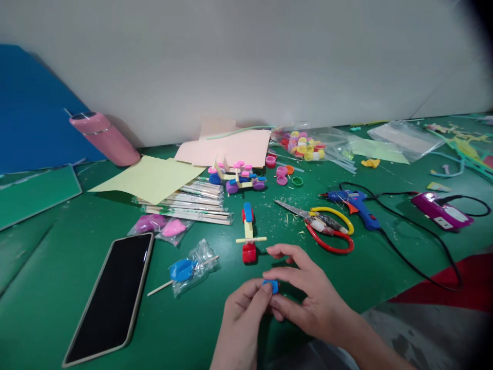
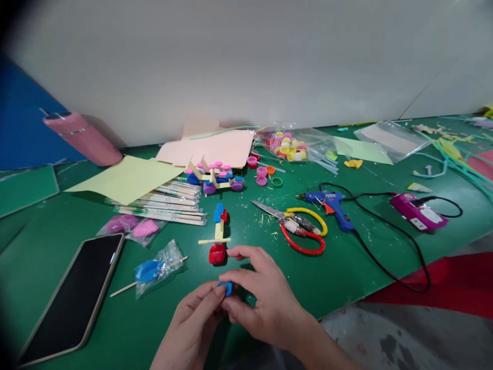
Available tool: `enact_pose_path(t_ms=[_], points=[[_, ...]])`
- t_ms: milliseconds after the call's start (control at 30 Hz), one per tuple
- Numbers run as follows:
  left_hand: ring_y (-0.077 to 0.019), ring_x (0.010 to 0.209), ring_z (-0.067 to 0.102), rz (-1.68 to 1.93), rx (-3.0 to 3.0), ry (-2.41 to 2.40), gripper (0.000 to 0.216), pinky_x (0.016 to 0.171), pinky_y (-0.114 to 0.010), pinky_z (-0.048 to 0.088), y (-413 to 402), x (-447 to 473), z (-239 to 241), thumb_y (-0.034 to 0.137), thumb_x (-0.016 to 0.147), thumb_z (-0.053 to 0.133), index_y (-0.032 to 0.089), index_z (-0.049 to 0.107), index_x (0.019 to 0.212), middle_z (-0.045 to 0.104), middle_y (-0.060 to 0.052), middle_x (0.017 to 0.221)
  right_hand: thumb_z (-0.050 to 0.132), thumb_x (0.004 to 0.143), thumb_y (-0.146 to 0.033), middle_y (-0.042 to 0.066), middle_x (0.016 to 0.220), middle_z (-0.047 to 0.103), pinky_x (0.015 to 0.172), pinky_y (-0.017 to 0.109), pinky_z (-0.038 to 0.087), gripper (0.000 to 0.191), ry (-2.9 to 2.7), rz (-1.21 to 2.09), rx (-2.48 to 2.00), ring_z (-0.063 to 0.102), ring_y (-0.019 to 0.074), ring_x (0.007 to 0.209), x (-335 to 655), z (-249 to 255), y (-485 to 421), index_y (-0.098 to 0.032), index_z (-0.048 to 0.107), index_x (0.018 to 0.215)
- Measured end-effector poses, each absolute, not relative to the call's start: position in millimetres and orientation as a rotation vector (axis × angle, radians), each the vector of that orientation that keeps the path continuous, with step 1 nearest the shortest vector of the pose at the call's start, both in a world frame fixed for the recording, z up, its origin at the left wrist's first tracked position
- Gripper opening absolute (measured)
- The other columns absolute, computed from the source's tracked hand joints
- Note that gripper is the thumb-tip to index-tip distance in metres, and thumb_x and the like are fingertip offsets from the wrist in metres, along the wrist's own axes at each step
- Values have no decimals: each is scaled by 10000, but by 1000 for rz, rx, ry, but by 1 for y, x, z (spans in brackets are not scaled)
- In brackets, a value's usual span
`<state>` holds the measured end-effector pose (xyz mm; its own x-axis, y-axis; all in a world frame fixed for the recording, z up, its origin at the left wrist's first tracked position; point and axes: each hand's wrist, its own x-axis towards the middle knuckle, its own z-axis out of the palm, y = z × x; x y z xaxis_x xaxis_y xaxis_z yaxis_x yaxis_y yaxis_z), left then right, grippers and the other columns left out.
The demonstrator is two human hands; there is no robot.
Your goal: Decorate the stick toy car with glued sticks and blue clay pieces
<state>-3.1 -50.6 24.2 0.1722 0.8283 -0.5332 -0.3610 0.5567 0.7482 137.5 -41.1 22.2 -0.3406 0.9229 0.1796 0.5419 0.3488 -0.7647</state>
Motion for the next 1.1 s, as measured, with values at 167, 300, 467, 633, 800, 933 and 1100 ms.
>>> enact_pose_path(t_ms=[167,300,467,633,800,933,1100], points=[[-118,541,509,921,463,1056,110,577,-250,402,-51,-3,25,257,664,655,148,671,655,602,-3,536,601,739,-203,45,1203,472,890,342,429,246,-2008,808,-1263,473,219,1091,137,22,-40,-272,634,973],[-110,513,498,927,411,1032,113,552,-239,398,-51,-1,25,258,645,676,147,670,662,592,2,507,596,745,-202,61,1218,460,897,341,426,276,-1992,840,-1249,478,216,1086,139,23,-40,-250,611,1016],[-99,530,514,956,354,1038,135,563,-220,405,-51,-1,23,262,621,703,146,683,687,633,-12,569,606,722,-191,61,1247,413,918,327,401,311,-1994,902,-1228,460,213,1109,142,28,-42,-240,590,1028],[-98,547,518,947,393,1043,122,590,-220,402,-51,-2,23,250,650,684,142,692,707,633,-12,567,551,683,-89,42,1238,401,918,305,388,386,-1999,930,-1190,448,198,1116,141,36,-43,-259,581,1029],[-96,545,515,940,398,1031,122,590,-223,398,-53,-4,22,246,653,682,144,697,718,629,-8,564,539,680,-70,39,1242,397,934,277,368,377,-1983,961,-1173,440,182,1128,140,37,-42,-243,576,1013],[-94,533,508,944,397,1016,110,591,-228,399,-54,-4,21,245,654,682,151,697,709,619,0,547,543,686,-55,43,1257,379,952,263,355,405,-1944,1028,-1138,432,171,1135,141,34,-43,-234,561,1048],[-92,523,507,947,355,986,92,571,-222,397,-54,-4,22,239,649,685,154,696,681,611,5,538,548,677,-35,53,1253,376,961,251,350,414,-1905,1064,-1126,432,163,1132,140,32,-43,-214,560,1050]])
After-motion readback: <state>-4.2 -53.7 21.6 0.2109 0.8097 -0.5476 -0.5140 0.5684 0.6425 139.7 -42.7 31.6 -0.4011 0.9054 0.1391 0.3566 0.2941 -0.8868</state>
